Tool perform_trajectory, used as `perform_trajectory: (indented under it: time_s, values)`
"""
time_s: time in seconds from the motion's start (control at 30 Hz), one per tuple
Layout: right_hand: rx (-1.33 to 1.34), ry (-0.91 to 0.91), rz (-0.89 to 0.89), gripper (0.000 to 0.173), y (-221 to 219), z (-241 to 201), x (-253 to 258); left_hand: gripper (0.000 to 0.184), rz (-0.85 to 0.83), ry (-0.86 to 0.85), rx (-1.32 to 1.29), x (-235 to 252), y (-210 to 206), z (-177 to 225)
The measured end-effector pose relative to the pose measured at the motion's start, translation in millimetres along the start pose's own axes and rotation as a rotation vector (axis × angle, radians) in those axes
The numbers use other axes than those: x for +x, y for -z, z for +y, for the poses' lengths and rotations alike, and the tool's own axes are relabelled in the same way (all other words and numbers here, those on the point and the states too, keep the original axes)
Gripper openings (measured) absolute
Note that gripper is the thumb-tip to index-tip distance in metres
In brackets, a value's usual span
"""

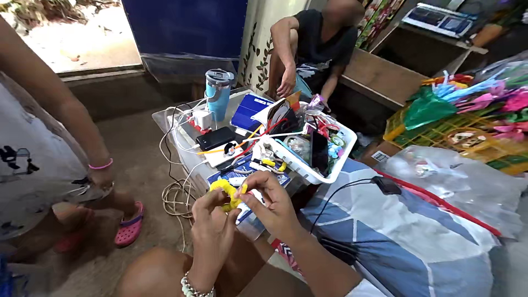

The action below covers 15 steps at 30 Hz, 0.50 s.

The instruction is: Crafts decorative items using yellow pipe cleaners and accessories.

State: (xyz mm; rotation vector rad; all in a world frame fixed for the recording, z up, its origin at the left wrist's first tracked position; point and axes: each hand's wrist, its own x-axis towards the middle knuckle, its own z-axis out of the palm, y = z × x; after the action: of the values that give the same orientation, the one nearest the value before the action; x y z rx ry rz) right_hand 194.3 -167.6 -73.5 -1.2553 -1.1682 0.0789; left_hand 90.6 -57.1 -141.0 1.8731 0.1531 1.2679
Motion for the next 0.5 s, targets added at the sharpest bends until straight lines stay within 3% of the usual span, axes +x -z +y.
perform_trajectory:
  time_s: [0.07,0.27,0.5]
  values:
    - [0.008,0.023,-0.063,0.014,0.3,2.1,-0.2,0.056,-0.013,0.08,-0.21,3.8,0.4,3.2]
    - [0.02,0.077,-0.146,0.011,-7.9,8.0,-4.7,0.031,0.004,0.38,-0.648,6.7,6.4,5.2]
    - [-0.057,0.042,-0.006,0.01,-10.3,8.5,-10.1,0.031,0.101,0.385,-0.74,9.6,7.7,4.1]
